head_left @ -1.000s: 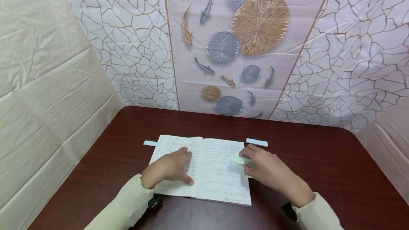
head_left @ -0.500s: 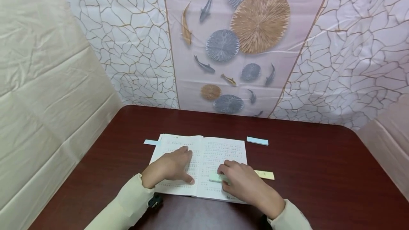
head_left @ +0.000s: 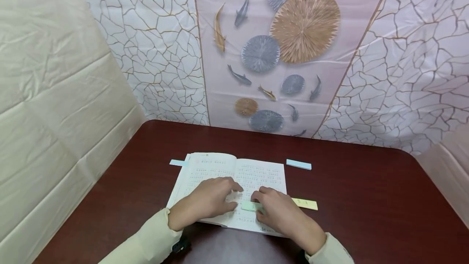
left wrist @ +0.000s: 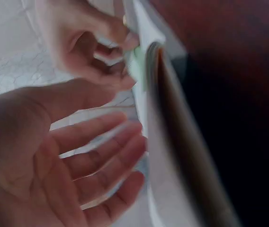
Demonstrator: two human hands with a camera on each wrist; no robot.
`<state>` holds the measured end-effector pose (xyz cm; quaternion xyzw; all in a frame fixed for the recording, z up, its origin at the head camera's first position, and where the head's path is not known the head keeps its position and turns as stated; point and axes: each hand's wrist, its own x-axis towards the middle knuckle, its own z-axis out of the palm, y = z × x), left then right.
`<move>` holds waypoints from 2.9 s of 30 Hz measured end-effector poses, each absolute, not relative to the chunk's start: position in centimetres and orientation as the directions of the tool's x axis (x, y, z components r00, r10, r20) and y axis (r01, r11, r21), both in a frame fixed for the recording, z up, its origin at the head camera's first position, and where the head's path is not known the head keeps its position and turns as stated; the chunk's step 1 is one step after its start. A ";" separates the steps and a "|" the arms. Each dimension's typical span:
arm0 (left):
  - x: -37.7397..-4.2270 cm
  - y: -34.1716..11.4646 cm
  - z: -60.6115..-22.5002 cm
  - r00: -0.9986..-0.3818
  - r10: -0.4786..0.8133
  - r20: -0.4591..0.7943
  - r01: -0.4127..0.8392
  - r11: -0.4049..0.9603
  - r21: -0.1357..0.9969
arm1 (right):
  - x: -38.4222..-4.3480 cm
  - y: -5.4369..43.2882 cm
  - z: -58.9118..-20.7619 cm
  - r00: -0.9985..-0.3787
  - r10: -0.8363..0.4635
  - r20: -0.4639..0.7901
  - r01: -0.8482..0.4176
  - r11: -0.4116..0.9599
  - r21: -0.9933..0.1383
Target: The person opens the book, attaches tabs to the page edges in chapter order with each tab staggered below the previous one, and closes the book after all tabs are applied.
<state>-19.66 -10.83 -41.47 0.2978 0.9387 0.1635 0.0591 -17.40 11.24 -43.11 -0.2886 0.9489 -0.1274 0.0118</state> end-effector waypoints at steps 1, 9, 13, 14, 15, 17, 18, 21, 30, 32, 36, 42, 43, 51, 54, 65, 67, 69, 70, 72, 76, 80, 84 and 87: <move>-19.6 -10.6 -41.7 -0.818 0.575 0.007 0.536 0.758 0.373 | -17.4 11.2 -43.2 -0.830 -0.554 0.057 -0.550 0.799 -0.241; -19.6 -9.7 -43.7 -0.814 0.565 0.134 0.578 0.764 0.288 | -17.4 11.1 -43.5 -0.802 -0.587 0.111 -0.596 0.772 -0.221; -19.4 -9.4 -43.7 -0.800 0.577 0.165 0.600 0.770 0.216 | -17.1 11.0 -43.6 -0.782 -0.601 0.168 -0.623 0.767 -0.156; -19.4 -9.3 -43.7 -0.799 0.577 0.168 0.601 0.772 0.207 | -17.0 11.0 -43.5 -0.777 -0.602 0.182 -0.626 0.768 -0.132; -19.4 -9.2 -43.7 -0.800 0.576 0.169 0.600 0.774 0.202 | -16.9 10.9 -43.5 -0.774 -0.603 0.195 -0.628 0.771 -0.110; -19.3 -9.2 -43.6 -0.805 0.571 0.164 0.594 0.779 0.202 | -16.7 10.8 -43.4 -0.781 -0.591 0.201 -0.617 0.780 -0.103; -19.3 -9.1 -43.6 -0.807 0.568 0.161 0.591 0.780 0.206 | -16.7 10.6 -43.3 -0.791 -0.581 0.192 -0.608 0.784 -0.128; -19.4 -9.0 -43.5 -0.808 0.570 0.151 0.590 0.778 0.216 | -16.6 10.2 -42.9 -0.852 -0.511 0.119 -0.521 0.801 -0.294; -19.9 -9.2 -43.3 -0.807 0.582 0.098 0.584 0.765 0.272 | -17.2 9.2 -42.9 -0.955 -0.295 0.012 -0.264 0.834 -0.484; -19.9 -9.2 -43.0 -0.814 0.577 0.059 0.565 0.765 0.310 | -17.2 9.1 -42.9 -0.956 -0.295 -0.005 -0.256 0.838 -0.482; -19.7 -9.1 -42.7 -0.816 0.578 -0.006 0.543 0.769 0.338 | -17.1 9.2 -42.9 -0.950 -0.309 -0.030 -0.256 0.834 -0.489; -19.3 -8.7 -42.8 -0.808 0.589 0.014 0.569 0.773 0.280 | -17.3 10.0 -42.8 -0.930 -0.367 -0.015 -0.303 0.789 -0.534; -19.3 -8.7 -42.9 -0.808 0.588 0.025 0.573 0.776 0.265 | -17.5 10.2 -42.8 -0.925 -0.378 -0.026 -0.303 0.778 -0.550; -19.2 -8.4 -43.5 -0.808 0.584 0.085 0.587 0.783 0.206 | -19.1 13.4 -41.4 -0.876 -0.476 -0.075 -0.311 0.677 -0.667; -19.2 -8.2 -43.5 -0.806 0.586 0.080 0.587 0.777 0.226 | -19.8 15.8 -40.6 -0.893 -0.439 -0.102 -0.243 0.659 -0.711; -19.3 -8.3 -43.7 -0.821 0.566 0.074 0.563 0.781 0.271 | -22.9 21.4 -41.7 -0.883 -0.305 -0.357 0.035 0.716 -0.698; -19.3 -8.3 -43.7 -0.819 0.569 0.075 0.565 0.777 0.277 | -23.2 21.6 -41.8 -0.873 -0.304 -0.381 0.036 0.739 -0.673; -19.4 -8.2 -43.7 -0.818 0.570 0.075 0.566 0.776 0.280 | -23.4 21.6 -41.7 -0.865 -0.305 -0.397 0.037 0.753 -0.657; -19.4 -8.2 -43.7 -0.818 0.570 0.073 0.565 0.776 0.280 | -23.6 21.5 -41.7 -0.863 -0.303 -0.405 0.036 0.762 -0.647; -19.4 -8.2 -43.6 -0.820 0.568 0.068 0.562 0.779 0.279 | -23.8 21.2 -41.5 -0.858 -0.299 -0.419 0.033 0.780 -0.625; -19.4 -8.2 -43.7 -0.824 0.563 0.061 0.556 0.785 0.275 | -24.2 20.5 -41.4 -0.853 -0.279 -0.442 0.030 0.819 -0.573; -19.4 -8.3 -43.7 -0.825 0.562 0.059 0.554 0.784 0.279 | -24.2 20.0 -41.3 -0.849 -0.272 -0.454 0.014 0.846 -0.533; -19.4 -8.3 -43.8 -0.823 0.565 0.063 0.558 0.782 0.279 | -24.2 20.0 -41.3 -0.846 -0.291 -0.448 -0.007 0.844 -0.536; -19.5 -8.3 -43.8 -0.825 0.562 0.068 0.557 0.784 0.276 | -24.3 19.9 -41.4 -0.848 -0.305 -0.434 -0.014 0.831 -0.556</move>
